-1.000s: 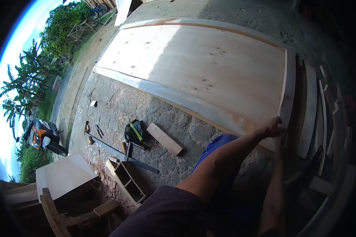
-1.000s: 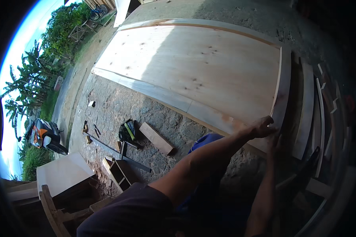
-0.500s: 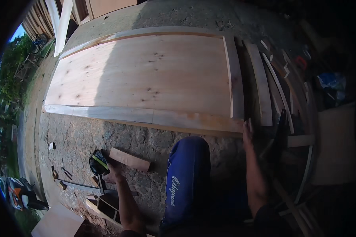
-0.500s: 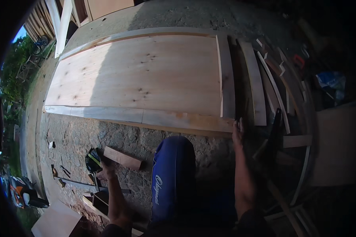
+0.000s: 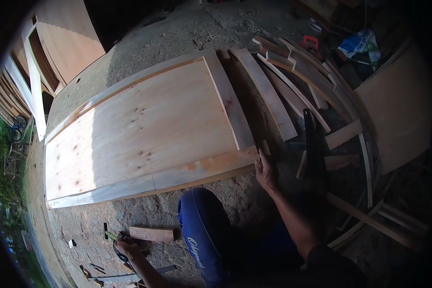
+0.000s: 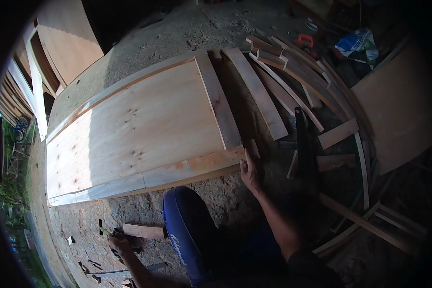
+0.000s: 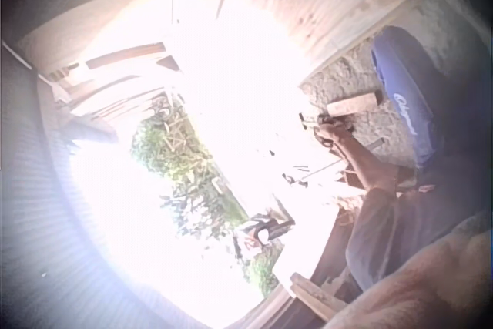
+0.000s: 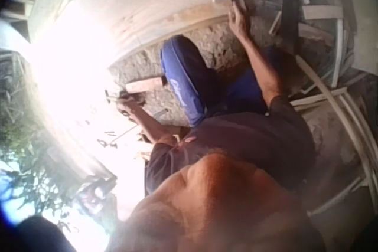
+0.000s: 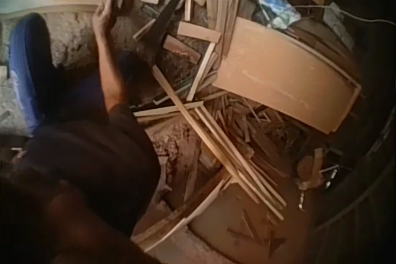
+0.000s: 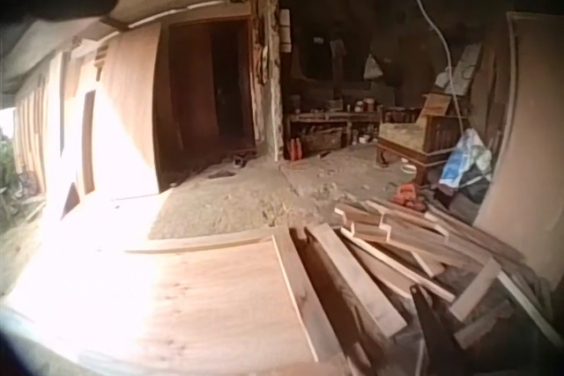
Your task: The person measures and marks a wooden plank using a square and pencil. They then use a hand saw to cut the plank. After cutting, they fit the plank into a larger wooden frame structure and use a hammer to secure it in place.
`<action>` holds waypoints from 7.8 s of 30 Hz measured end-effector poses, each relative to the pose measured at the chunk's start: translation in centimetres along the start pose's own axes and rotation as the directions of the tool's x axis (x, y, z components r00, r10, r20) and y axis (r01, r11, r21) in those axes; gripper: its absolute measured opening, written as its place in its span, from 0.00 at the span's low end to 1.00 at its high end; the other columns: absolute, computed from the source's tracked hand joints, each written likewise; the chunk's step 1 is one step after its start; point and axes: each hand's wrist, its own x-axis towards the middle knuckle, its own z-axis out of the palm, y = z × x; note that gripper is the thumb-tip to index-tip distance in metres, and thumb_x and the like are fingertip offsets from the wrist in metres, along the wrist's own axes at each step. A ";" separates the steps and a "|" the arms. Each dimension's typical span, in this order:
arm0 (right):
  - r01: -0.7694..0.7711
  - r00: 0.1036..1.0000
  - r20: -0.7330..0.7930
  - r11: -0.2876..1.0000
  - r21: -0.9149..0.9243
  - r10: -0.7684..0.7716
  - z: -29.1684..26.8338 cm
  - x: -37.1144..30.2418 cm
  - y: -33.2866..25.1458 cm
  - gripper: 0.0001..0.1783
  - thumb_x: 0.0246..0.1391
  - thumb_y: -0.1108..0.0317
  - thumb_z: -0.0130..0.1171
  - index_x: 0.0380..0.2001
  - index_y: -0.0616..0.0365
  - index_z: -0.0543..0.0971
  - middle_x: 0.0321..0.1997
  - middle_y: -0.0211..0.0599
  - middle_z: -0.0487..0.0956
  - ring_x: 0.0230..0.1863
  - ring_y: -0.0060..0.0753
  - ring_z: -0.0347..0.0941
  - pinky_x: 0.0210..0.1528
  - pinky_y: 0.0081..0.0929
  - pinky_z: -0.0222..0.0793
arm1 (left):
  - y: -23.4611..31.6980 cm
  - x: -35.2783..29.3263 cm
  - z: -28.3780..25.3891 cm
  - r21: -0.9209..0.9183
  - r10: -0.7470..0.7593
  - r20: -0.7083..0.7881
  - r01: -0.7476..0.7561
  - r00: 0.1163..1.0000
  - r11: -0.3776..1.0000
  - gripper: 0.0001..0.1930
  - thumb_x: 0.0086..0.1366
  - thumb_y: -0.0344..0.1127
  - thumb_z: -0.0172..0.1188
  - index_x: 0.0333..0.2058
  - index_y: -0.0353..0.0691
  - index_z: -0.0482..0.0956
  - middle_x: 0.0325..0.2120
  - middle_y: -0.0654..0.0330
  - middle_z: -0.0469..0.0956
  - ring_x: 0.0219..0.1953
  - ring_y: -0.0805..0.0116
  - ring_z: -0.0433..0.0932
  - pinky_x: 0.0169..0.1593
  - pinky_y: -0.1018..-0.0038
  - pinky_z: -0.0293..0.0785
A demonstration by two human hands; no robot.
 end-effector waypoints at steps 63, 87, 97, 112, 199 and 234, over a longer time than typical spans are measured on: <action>0.342 0.924 0.127 0.929 0.145 -0.360 -0.2 23.2 -6.5 0.28 0.62 0.75 0.52 0.66 0.56 0.69 0.54 0.57 0.78 0.53 0.61 0.76 0.54 0.45 0.73 | 16.4 -35.3 50.7 0.030 0.340 0.896 -0.802 0.286 0.597 0.49 0.61 0.44 0.62 0.71 0.25 0.43 0.71 0.32 0.42 0.74 0.35 0.44 0.73 0.52 0.45; 0.148 0.968 0.228 0.966 -0.210 -0.099 9.6 46.9 -10.1 0.27 0.63 0.68 0.53 0.65 0.50 0.70 0.45 0.60 0.80 0.41 0.58 0.80 0.41 0.48 0.74 | 18.0 -35.5 51.0 0.075 0.293 0.917 -0.837 0.272 0.543 0.53 0.60 0.57 0.61 0.71 0.28 0.45 0.71 0.30 0.43 0.73 0.32 0.46 0.72 0.43 0.46; 0.260 0.963 0.077 0.965 -0.038 -0.257 14.8 50.8 -3.1 0.33 0.63 0.72 0.52 0.71 0.48 0.63 0.40 0.62 0.79 0.35 0.56 0.79 0.36 0.47 0.72 | 17.9 -37.0 51.4 0.001 0.324 0.915 -0.807 0.238 0.590 0.52 0.60 0.56 0.61 0.72 0.29 0.45 0.71 0.30 0.44 0.72 0.31 0.48 0.72 0.43 0.46; 0.174 0.971 0.183 0.980 -0.095 -0.154 12.7 46.9 1.7 0.30 0.62 0.66 0.54 0.68 0.56 0.67 0.40 0.61 0.80 0.37 0.55 0.80 0.36 0.42 0.74 | 17.1 -37.7 51.2 -0.036 0.322 0.927 -0.809 0.192 0.587 0.54 0.60 0.58 0.61 0.72 0.29 0.43 0.71 0.29 0.41 0.73 0.31 0.44 0.73 0.45 0.44; -0.805 0.559 0.630 0.169 0.569 0.540 -8.3 1.2 -3.6 0.31 0.75 0.56 0.38 0.76 0.33 0.46 0.19 0.21 0.62 0.14 0.14 0.56 0.14 0.19 0.61 | 16.3 -32.9 52.3 0.098 0.316 0.904 -0.860 0.287 0.500 0.42 0.71 0.60 0.42 0.73 0.38 0.46 0.74 0.44 0.44 0.76 0.48 0.43 0.75 0.51 0.37; 0.014 0.955 0.291 0.992 0.124 -0.050 23.9 41.4 -12.7 0.31 0.56 0.70 0.55 0.63 0.65 0.67 0.39 0.56 0.78 0.43 0.55 0.78 0.43 0.49 0.75 | 13.6 -33.4 52.3 -0.052 0.343 0.929 -0.867 0.141 0.496 0.41 0.68 0.54 0.51 0.72 0.39 0.51 0.73 0.41 0.44 0.74 0.38 0.43 0.73 0.44 0.39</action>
